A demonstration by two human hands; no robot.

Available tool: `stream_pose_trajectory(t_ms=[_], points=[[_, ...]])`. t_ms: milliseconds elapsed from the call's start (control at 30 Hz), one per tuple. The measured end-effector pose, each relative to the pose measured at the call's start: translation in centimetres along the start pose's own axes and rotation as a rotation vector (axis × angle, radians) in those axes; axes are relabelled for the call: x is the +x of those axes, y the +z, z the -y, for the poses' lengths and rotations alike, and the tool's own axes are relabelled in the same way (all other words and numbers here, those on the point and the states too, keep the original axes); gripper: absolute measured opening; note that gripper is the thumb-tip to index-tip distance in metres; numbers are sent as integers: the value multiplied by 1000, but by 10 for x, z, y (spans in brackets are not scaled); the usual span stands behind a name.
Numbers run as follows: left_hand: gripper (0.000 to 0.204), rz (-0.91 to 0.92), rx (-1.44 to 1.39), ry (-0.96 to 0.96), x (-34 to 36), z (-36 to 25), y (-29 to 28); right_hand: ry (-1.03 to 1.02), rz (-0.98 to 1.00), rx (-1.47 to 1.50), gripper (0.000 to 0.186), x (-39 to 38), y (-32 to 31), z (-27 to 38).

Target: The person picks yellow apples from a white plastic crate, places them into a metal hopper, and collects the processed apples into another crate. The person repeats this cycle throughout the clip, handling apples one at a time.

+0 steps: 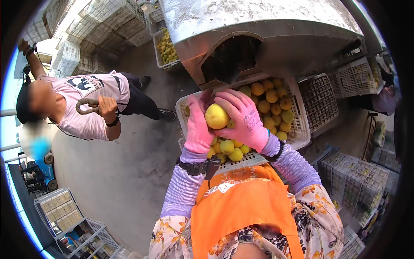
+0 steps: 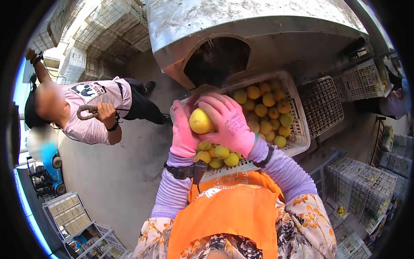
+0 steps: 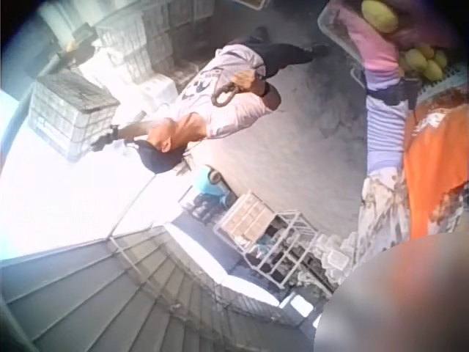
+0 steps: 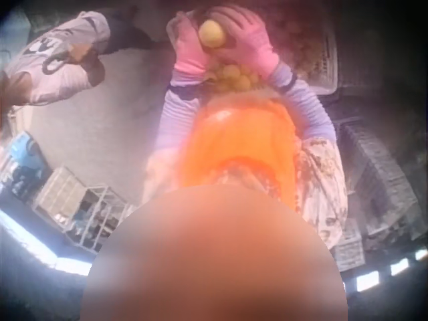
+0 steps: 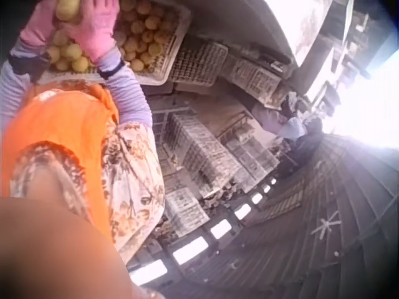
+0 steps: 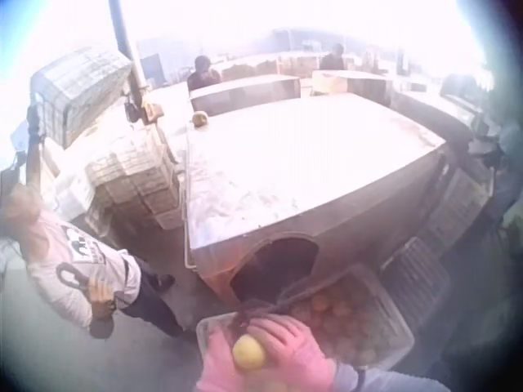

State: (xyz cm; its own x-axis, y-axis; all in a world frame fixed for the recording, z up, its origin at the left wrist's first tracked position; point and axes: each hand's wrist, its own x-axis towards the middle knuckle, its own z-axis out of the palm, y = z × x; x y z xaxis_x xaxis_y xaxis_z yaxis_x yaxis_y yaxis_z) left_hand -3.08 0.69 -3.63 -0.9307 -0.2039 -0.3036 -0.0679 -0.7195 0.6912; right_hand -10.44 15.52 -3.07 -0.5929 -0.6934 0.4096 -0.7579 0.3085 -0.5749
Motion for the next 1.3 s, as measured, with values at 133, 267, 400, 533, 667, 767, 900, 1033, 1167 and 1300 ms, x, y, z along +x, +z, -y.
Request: stream_pose_trajectory(t_ms=[133,267,400,533,667,767,900,1033,1167,1300], points=[[72,138,33,-41,-18,5,11,149,32,291,80,-8,-19,-6],[79,189,155,33,-21,2,16,147,-22,285,83,0,-29,-1],[78,152,97,65,-9,11,7,145,-192,16,85,5,-19,11],[68,-41,531,179,-10,12,-16,228,-305,-335,78,40,17,-27],[71,-33,1232,255,-29,50,-67,218,-458,-407,81,83,64,-101],[79,107,1674,187,-55,81,-66,237,-405,-599,87,109,64,-109],[81,231,1955,102,-72,121,-62,389,-175,-459,67,150,4,-59],[76,247,2158,179,-64,166,-84,253,260,-311,42,47,-31,-27],[65,187,2150,68,-62,160,-68,384,1138,-601,59,-78,-1,-62],[61,391,2092,-403,-31,132,-30,438,825,-512,66,-125,15,-90]])
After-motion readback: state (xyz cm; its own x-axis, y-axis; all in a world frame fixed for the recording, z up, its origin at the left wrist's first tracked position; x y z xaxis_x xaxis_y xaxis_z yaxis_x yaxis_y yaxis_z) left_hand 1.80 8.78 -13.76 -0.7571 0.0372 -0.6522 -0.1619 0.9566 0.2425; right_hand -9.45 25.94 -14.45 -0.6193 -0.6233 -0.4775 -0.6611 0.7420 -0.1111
